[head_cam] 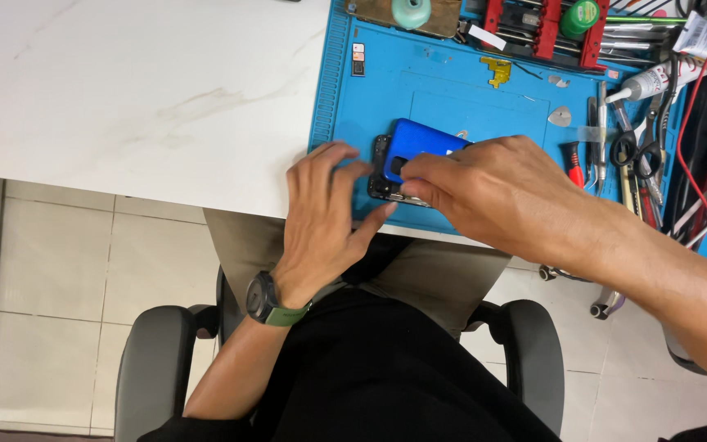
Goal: The person removes the back cover of a blue smartphone using a prying tool and their fingers. They then use a screwdriver to unscrew and remove the back cover, exposing the internal components of the device.
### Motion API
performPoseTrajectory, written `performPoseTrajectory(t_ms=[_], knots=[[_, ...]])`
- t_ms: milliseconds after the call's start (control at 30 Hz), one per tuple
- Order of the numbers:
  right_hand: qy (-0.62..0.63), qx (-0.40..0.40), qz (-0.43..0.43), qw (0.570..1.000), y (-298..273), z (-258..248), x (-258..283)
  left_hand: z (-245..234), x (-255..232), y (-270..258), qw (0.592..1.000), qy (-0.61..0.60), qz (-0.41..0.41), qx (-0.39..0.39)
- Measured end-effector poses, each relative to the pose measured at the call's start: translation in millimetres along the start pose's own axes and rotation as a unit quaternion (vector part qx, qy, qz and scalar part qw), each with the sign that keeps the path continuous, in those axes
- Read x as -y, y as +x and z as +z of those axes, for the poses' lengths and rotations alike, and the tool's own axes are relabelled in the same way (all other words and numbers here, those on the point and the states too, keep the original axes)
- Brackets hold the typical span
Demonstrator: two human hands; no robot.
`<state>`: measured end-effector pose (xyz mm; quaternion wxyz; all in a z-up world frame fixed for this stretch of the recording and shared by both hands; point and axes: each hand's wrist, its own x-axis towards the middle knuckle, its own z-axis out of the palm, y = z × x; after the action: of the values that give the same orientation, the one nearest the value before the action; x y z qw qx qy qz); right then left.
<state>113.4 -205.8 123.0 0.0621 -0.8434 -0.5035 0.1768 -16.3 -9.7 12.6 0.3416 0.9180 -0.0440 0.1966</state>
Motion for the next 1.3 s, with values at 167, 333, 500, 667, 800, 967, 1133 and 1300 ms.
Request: performPoseTrajectory(t_ms=[167, 333, 500, 667, 800, 967, 1133, 1300], knots=[[-0.027, -0.003, -0.029, 0.999, -5, 0, -4, -47, -33, -22, 0.9, -0.373, 0.04, 0.22], [0.011, -0.051, -0.041, 0.998, -3, 8, -8, -77, -63, -31, 0.762, -0.526, 0.095, 0.367], [-0.034, -0.052, -0.047, 0.997, -2, 5, -3, -78, -83, -33, 0.835, -0.481, 0.094, 0.251], [-0.046, -0.076, -0.055, 0.995, -6, 17, -9, -29, -64, -33, 0.914, -0.347, 0.085, 0.193], [-0.019, -0.026, -0.017, 0.999, -6, 11, -7, 27, -58, -38, 0.992, 0.005, 0.126, 0.027], [-0.005, -0.044, -0.028, 0.999, -8, 19, -9, 67, -53, -31, 0.982, 0.104, 0.158, -0.015], [0.031, -0.025, -0.011, 0.999, -10, 19, -7, 63, -56, -16, 0.979, 0.096, 0.176, -0.032], [0.011, -0.039, -0.037, 0.998, -8, 19, -8, 74, -49, -28, 0.995, -0.005, 0.096, 0.04]])
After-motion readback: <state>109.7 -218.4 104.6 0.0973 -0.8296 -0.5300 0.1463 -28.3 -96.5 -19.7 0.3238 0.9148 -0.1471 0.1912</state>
